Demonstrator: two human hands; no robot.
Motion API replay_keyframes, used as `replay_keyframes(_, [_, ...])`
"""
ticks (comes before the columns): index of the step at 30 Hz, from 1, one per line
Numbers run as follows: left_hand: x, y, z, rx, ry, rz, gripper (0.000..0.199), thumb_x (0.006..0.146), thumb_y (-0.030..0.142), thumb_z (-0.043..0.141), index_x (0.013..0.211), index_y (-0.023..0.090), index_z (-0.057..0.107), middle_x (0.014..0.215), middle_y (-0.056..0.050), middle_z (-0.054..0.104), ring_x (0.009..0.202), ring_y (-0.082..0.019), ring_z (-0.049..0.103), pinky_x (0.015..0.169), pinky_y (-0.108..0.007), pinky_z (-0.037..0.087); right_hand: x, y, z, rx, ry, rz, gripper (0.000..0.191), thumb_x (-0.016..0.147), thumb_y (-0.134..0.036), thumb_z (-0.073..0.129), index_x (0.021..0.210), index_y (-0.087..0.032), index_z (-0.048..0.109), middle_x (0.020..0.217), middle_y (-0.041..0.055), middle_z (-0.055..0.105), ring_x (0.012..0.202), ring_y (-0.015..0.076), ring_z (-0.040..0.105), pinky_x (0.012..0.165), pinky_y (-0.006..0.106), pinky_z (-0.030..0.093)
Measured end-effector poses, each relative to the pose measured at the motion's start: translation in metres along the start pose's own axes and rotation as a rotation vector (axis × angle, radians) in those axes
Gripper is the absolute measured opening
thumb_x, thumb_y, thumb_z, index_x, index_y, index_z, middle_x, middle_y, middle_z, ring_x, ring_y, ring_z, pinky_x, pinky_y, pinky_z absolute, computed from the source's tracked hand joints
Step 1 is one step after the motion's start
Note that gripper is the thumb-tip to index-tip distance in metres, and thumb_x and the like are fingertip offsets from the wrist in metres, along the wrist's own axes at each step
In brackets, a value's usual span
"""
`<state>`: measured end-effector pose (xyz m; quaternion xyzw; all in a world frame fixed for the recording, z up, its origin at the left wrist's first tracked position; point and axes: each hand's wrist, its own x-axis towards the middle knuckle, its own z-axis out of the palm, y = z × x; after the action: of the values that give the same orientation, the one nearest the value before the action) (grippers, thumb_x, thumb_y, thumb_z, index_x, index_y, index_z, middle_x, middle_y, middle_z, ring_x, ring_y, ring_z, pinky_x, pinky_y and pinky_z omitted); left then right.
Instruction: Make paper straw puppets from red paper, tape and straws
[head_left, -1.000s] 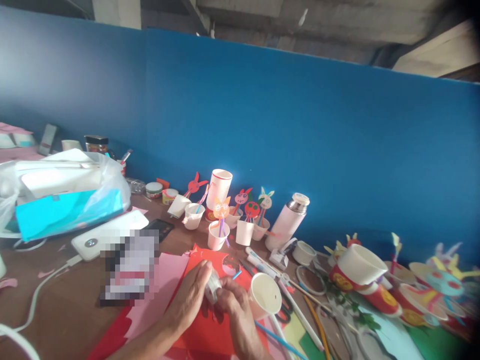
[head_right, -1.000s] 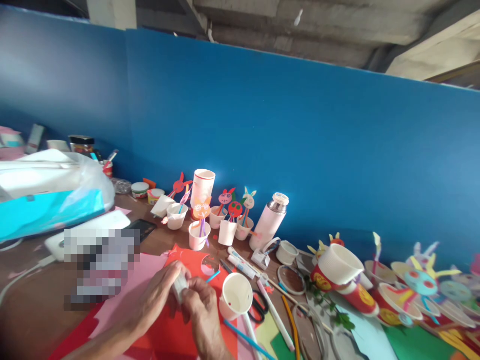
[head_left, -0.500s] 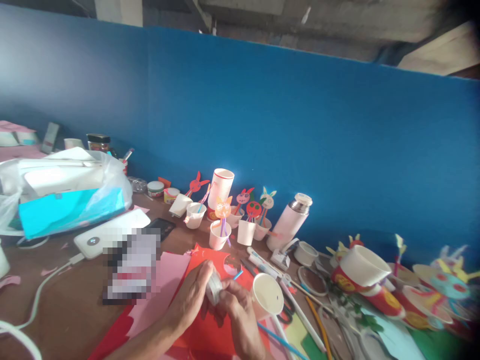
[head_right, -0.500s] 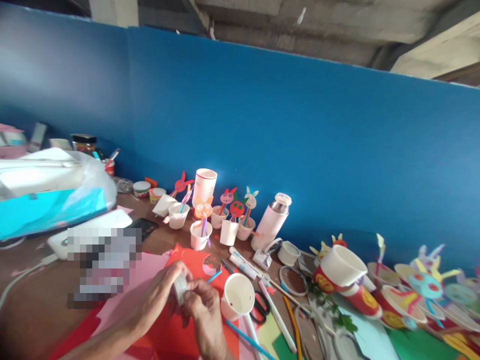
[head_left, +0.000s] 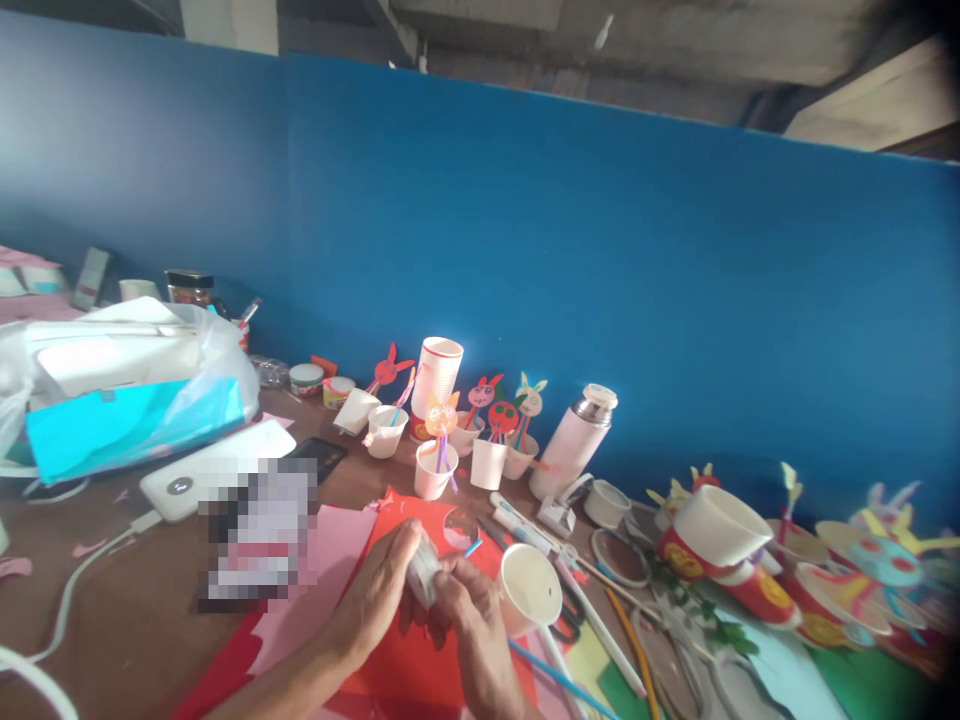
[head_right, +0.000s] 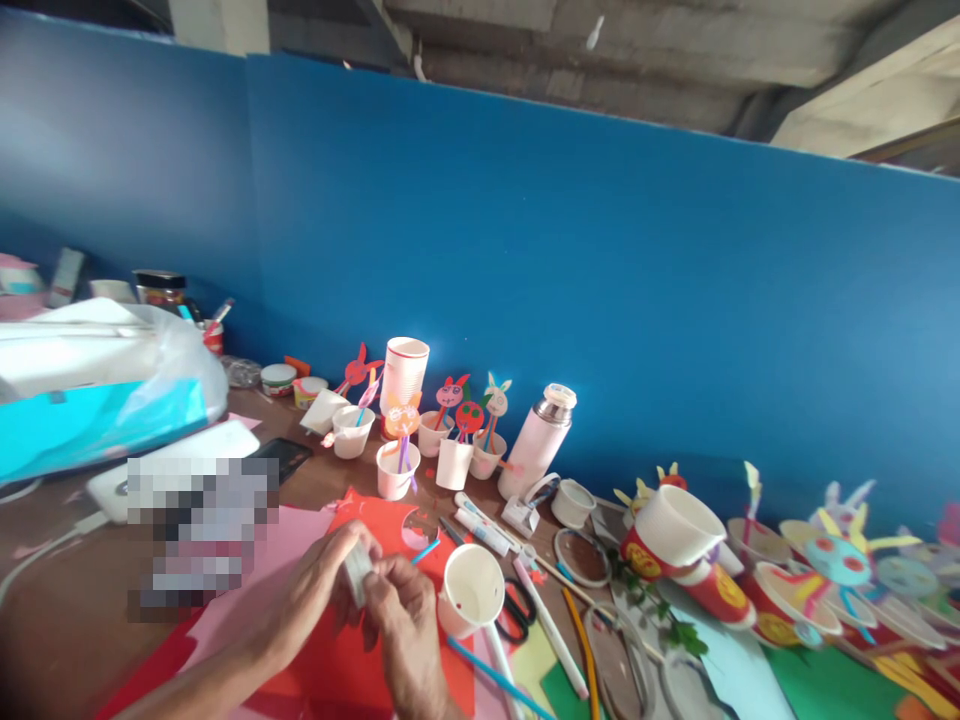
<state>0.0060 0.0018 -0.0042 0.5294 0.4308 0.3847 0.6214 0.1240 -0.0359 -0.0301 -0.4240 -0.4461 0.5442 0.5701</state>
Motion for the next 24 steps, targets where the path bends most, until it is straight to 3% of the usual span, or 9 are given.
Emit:
replay_keyframes(5, [0.007,-0.001,-0.001,-0.202,-0.003,-0.157,0.047,0.077,0.065,0.046,0.064,0.019,0.051,0.042,0.002,0.052,0.04,-0.014,0.051,0.041,-0.024,0.036,0.001,-0.005,0.0,-0.024,-0.115,-0.062,0.041,0.082,-0.057,0.066,0.089,-0.017,0.065,0.063,0.0004,0.062,0.054,0.0095,0.048,0.049,0.019,0.034])
replay_keyframes(9, [0.009,0.003,-0.006,-0.157,-0.003,-0.17,0.046,0.079,0.064,0.043,0.069,0.02,0.052,0.046,0.003,0.052,0.041,-0.016,0.05,0.04,-0.025,0.037,0.001,-0.013,-0.002,-0.182,-0.207,-0.105,0.042,0.089,-0.057,0.058,0.088,-0.016,0.069,0.066,0.0019,0.063,0.059,0.0119,0.053,0.055,0.021,0.04])
replay_keyframes(11, [0.008,0.007,-0.011,-0.002,0.035,-0.056,0.045,0.084,0.061,0.041,0.077,0.02,0.058,0.056,0.001,0.058,0.05,-0.018,0.056,0.046,-0.027,0.044,0.0,-0.017,-0.005,-0.328,-0.195,-0.123,0.044,0.091,-0.056,0.054,0.09,-0.016,0.07,0.07,0.0027,0.063,0.063,0.0129,0.054,0.058,0.022,0.043])
replay_keyframes(15, [0.009,0.013,-0.023,0.306,0.167,0.367,0.033,0.092,0.046,0.044,0.081,0.021,0.063,0.083,-0.002,0.067,0.08,-0.019,0.063,0.072,-0.028,0.051,-0.002,-0.029,-0.008,-0.592,-0.06,-0.119,0.046,0.091,-0.056,0.051,0.098,-0.015,0.07,0.066,0.0008,0.059,0.058,0.0129,0.051,0.053,0.021,0.041])
replay_keyframes(20, [0.009,0.012,-0.027,0.484,0.194,0.859,0.01,0.09,0.022,0.054,0.085,0.021,0.063,0.091,-0.002,0.064,0.081,-0.014,0.062,0.071,-0.022,0.049,-0.001,-0.043,-0.008,-0.717,0.124,-0.132,0.042,0.089,-0.051,0.05,0.099,-0.014,0.069,0.055,-0.0017,0.057,0.049,0.013,0.052,0.047,0.021,0.037])
replay_keyframes(24, [0.003,0.011,-0.023,0.581,0.195,1.012,0.011,0.087,0.011,0.055,0.087,0.02,0.06,0.089,-0.001,0.062,0.085,-0.014,0.061,0.078,-0.022,0.048,-0.003,-0.042,-0.006,-0.82,0.145,-0.194,0.037,0.091,-0.047,0.05,0.094,-0.015,0.069,0.052,-0.003,0.056,0.047,0.0123,0.052,0.047,0.021,0.033])
